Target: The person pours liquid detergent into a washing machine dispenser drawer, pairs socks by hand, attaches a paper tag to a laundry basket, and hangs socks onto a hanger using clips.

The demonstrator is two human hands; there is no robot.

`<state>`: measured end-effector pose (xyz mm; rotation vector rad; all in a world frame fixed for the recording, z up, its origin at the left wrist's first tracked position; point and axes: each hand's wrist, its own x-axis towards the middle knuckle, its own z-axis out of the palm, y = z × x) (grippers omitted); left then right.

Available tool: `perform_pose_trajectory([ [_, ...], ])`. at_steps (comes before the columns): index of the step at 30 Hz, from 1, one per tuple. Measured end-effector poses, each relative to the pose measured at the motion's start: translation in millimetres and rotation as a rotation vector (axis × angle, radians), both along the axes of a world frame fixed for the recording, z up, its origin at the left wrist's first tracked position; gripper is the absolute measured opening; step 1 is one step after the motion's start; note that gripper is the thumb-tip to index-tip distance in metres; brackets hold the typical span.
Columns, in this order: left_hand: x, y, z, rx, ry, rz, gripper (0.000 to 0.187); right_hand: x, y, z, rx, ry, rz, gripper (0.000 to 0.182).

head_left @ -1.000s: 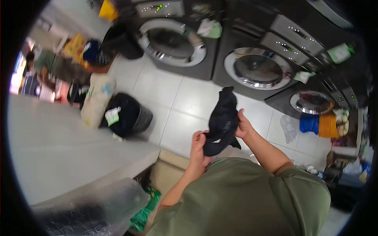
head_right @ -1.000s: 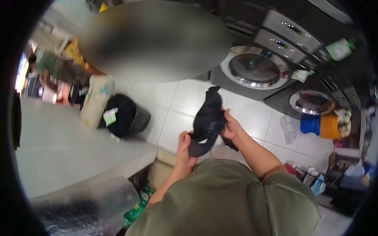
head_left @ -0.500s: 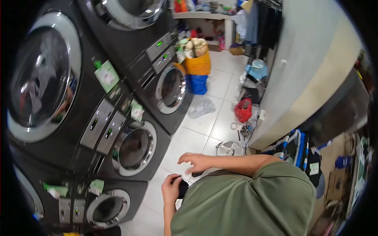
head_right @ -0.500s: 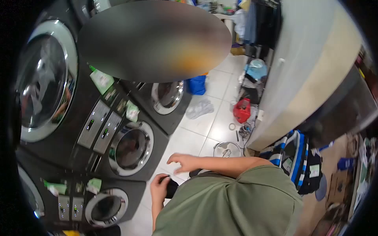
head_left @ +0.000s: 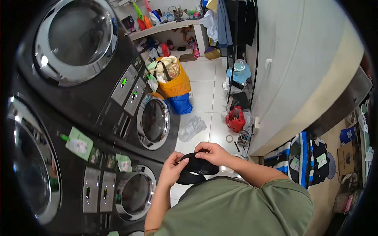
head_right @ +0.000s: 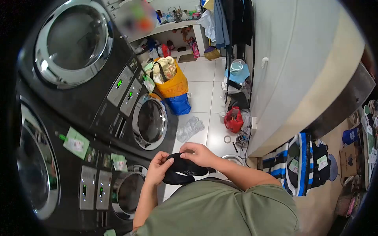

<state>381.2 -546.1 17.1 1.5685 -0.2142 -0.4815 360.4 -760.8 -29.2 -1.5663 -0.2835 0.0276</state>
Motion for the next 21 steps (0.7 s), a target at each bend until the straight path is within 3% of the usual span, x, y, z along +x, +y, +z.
perform_pose_trajectory([
  [2,43.7,-16.6,7.1,0.05,-0.059,-0.06,0.015,41.7,-14.4,0.4,-0.091,-0.051,-0.105,0.016],
  [4,82.1,-37.4,11.7,0.154,-0.225,-0.023,0.016,74.4,-25.2,13.7,-0.033,-0.128,-0.099,0.029],
  [6,116.3,-53.3,17.8,0.293,-0.388,-0.043,0.017,103.8,-30.7,22.4,-0.143,-0.273,-0.111,0.036],
  [7,131.7,-62.0,22.4,0.311,-0.413,-0.05,0.019,121.6,-35.7,20.0,-0.267,-0.321,-0.097,0.031],
  [11,196.4,-81.3,48.3,0.577,-0.508,-0.091,0.02,177.7,-55.9,16.0,-0.135,-0.208,-0.29,0.015],
  [15,273.4,-92.6,23.8,0.647,-0.585,-0.295,0.017,214.9,-68.8,9.1,-0.223,-0.148,-0.361,0.017],
  [18,324.3,-105.5,30.9,0.49,-0.705,-0.326,0.015,233.6,-72.6,13.5,-0.354,-0.321,-0.628,0.016],
  [21,365.8,-120.3,37.8,0.36,-1.055,-0.196,0.023,242.3,-71.5,19.5,-0.427,-0.285,-0.846,0.015],
])
